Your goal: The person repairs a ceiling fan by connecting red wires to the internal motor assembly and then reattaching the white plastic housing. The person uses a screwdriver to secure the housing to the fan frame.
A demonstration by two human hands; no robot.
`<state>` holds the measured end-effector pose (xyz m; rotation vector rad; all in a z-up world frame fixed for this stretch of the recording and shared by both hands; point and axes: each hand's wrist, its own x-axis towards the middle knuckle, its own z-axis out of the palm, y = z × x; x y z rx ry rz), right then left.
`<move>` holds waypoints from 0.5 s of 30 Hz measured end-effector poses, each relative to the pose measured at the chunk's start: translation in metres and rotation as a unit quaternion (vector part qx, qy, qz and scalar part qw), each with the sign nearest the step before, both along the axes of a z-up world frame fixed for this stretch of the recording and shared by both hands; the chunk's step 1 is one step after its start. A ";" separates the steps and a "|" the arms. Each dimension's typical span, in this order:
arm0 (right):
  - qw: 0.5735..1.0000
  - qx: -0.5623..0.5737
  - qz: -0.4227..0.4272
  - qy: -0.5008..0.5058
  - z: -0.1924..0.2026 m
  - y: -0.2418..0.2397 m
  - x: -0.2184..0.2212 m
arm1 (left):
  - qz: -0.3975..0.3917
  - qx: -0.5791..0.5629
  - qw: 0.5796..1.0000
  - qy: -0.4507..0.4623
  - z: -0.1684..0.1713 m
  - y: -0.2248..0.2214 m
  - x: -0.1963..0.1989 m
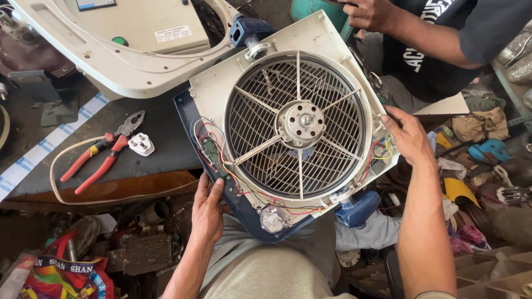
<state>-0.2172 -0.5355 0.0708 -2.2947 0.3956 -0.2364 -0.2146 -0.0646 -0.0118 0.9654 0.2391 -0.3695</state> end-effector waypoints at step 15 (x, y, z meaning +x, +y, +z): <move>0.996 0.043 0.010 -0.077 -0.035 -0.008 -0.007 | -0.030 0.000 0.996 -0.086 -0.014 0.008 0.008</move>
